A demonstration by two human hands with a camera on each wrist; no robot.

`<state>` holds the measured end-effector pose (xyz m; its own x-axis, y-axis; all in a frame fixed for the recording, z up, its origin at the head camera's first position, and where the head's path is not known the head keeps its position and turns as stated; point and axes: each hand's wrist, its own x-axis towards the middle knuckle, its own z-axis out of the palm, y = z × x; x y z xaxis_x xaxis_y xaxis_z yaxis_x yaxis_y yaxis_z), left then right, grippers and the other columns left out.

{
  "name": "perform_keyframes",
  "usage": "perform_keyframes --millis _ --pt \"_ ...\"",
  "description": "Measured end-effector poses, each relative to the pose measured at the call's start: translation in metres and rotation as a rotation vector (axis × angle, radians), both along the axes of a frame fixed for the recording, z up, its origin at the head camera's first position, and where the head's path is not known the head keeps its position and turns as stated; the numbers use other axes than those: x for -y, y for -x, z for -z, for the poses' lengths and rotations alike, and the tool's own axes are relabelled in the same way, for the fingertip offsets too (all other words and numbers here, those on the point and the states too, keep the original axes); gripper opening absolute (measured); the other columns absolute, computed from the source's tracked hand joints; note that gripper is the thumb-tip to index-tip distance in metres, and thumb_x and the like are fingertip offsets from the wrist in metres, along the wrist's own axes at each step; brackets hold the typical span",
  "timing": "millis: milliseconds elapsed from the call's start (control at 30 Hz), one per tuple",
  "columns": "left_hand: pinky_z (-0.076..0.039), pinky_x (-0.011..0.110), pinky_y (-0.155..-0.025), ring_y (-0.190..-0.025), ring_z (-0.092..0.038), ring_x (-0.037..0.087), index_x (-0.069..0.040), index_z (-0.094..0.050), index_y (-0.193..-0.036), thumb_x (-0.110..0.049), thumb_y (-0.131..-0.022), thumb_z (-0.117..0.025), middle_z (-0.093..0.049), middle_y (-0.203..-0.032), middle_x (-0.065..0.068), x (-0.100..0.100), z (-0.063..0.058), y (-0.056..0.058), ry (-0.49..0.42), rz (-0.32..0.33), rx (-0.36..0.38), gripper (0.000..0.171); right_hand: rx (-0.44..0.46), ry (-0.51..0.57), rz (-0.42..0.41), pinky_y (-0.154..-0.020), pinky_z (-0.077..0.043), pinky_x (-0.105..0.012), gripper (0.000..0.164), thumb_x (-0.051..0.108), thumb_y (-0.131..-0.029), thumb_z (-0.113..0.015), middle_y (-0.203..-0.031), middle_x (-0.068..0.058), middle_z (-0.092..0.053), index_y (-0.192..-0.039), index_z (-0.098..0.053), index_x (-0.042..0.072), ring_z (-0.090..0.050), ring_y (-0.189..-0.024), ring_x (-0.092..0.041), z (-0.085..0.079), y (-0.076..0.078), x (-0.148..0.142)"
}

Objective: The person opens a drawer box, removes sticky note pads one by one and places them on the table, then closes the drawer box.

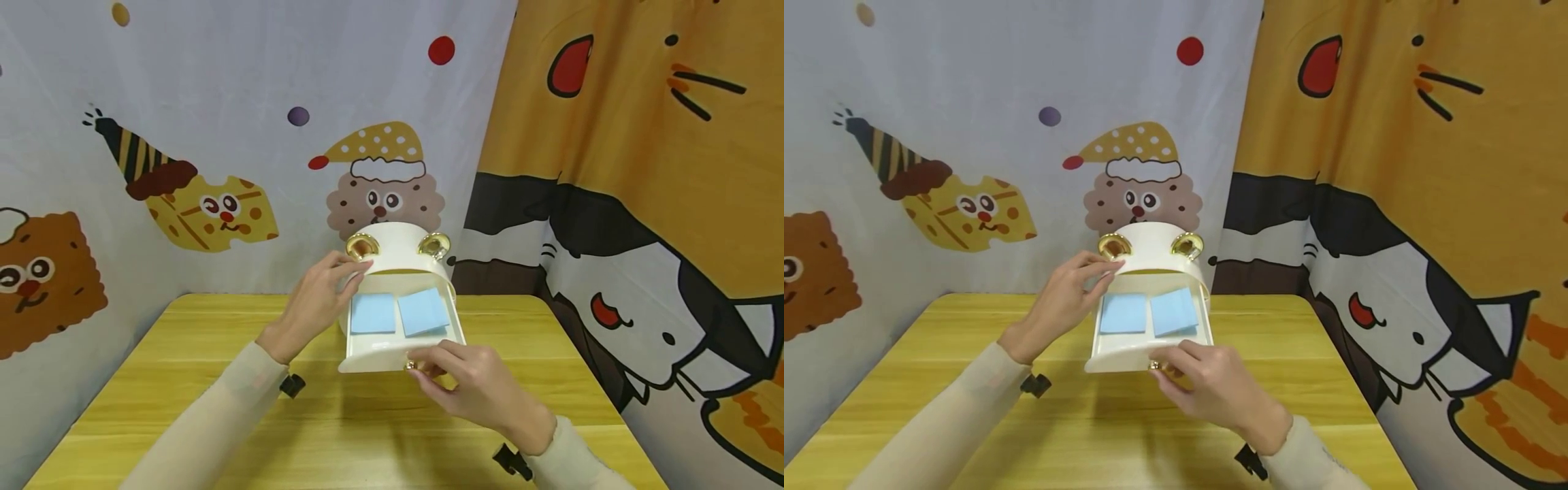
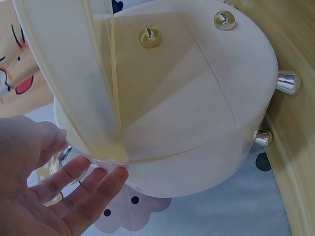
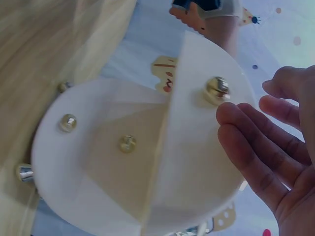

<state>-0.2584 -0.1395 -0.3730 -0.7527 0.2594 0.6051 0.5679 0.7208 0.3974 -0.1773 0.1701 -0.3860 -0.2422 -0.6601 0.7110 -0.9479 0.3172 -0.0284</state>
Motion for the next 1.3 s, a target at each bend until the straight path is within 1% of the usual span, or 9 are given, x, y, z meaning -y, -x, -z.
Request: perform_keyframes --millis 67,200,300,400,533,667,900,1067,1300 --pt "-0.054 0.028 -0.069 -0.090 -0.070 0.022 -0.014 -0.083 -0.146 -0.013 -0.113 -0.078 -0.078 -0.127 0.011 -0.001 0.000 0.000 0.003 0.001 -0.002 0.033 0.026 0.011 -0.006 -0.071 -0.062 -0.009 0.026 0.029 -0.117 -0.068 -0.096 0.004 -0.084 -0.116 -0.084 0.009 -0.079 -0.077 0.000 -0.007 0.000 -0.002" --pt "-0.056 0.030 -0.069 -0.092 -0.072 0.023 -0.014 -0.083 -0.146 -0.013 -0.114 -0.078 -0.078 -0.128 0.012 -0.002 -0.001 -0.001 0.012 0.002 -0.023 0.032 0.066 0.031 -0.034 -0.072 -0.062 -0.009 0.006 0.015 -0.109 -0.082 -0.096 0.003 -0.085 -0.112 -0.084 0.010 -0.079 -0.077 -0.001 -0.019 0.002 -0.004" --pt "-0.055 0.029 -0.068 -0.089 -0.071 0.022 -0.013 -0.083 -0.145 -0.012 -0.114 -0.078 -0.078 -0.127 0.012 -0.002 -0.001 -0.002 0.016 0.001 -0.028 0.032 0.099 0.032 -0.054 -0.071 -0.062 -0.009 0.016 0.005 -0.099 -0.091 -0.096 0.002 -0.086 -0.113 -0.084 0.009 -0.080 -0.077 -0.001 -0.026 0.004 -0.005" --pt "-0.054 0.028 -0.066 -0.087 -0.069 0.020 -0.013 -0.083 -0.145 -0.012 -0.114 -0.078 -0.077 -0.126 0.012 -0.002 0.001 -0.003 0.013 -0.001 -0.022 0.032 0.118 0.033 -0.055 -0.069 -0.062 -0.010 0.021 0.002 -0.096 -0.092 -0.094 0.004 -0.085 -0.114 -0.085 0.010 -0.080 -0.076 -0.001 -0.032 0.006 -0.006" --pt "-0.053 0.027 -0.066 -0.087 -0.069 0.020 -0.014 -0.083 -0.145 -0.013 -0.114 -0.077 -0.077 -0.127 0.011 -0.003 0.002 -0.003 0.008 -0.003 -0.023 0.031 0.132 0.053 -0.069 -0.068 -0.063 -0.012 0.010 0.008 -0.104 -0.087 -0.093 0.004 -0.085 -0.113 -0.085 0.011 -0.079 -0.075 -0.001 -0.041 0.012 -0.008" --pt "-0.053 0.028 -0.066 -0.088 -0.069 0.021 -0.013 -0.083 -0.144 -0.012 -0.114 -0.077 -0.078 -0.128 0.011 -0.003 0.001 -0.002 0.005 0.001 -0.034 0.031 0.124 0.076 -0.081 -0.069 -0.064 -0.012 0.005 0.011 -0.106 -0.085 -0.090 0.005 -0.085 -0.111 -0.085 0.011 -0.078 -0.074 0.000 -0.050 0.019 -0.009" --pt "-0.054 0.028 -0.067 -0.090 -0.071 0.021 -0.013 -0.083 -0.144 -0.013 -0.114 -0.077 -0.077 -0.131 0.010 -0.002 0.000 -0.001 0.009 -0.002 -0.035 0.031 0.121 0.080 -0.070 -0.072 -0.066 -0.015 0.008 0.008 -0.102 -0.088 -0.092 0.004 -0.085 -0.109 -0.085 0.011 -0.078 -0.074 -0.002 -0.065 0.030 -0.009" --pt "-0.051 0.027 -0.065 -0.087 -0.070 0.020 -0.013 -0.083 -0.144 -0.012 -0.114 -0.077 -0.077 -0.131 0.010 -0.002 0.000 -0.002 0.008 -0.005 -0.024 0.031 0.155 0.048 -0.012 -0.073 -0.067 -0.017 0.016 0.005 -0.096 -0.092 -0.089 0.007 -0.084 -0.109 -0.086 0.013 -0.078 -0.076 -0.001 -0.074 0.042 -0.010" --pt "-0.048 0.025 -0.062 -0.084 -0.067 0.019 -0.013 -0.084 -0.143 -0.011 -0.113 -0.078 -0.077 -0.132 0.010 -0.003 0.000 -0.002 0.014 -0.009 -0.017 0.031 0.193 0.019 -0.005 -0.071 -0.068 -0.022 0.016 0.005 -0.098 -0.090 -0.090 0.006 -0.084 -0.112 -0.087 0.014 -0.078 -0.076 -0.003 -0.079 0.059 -0.012"
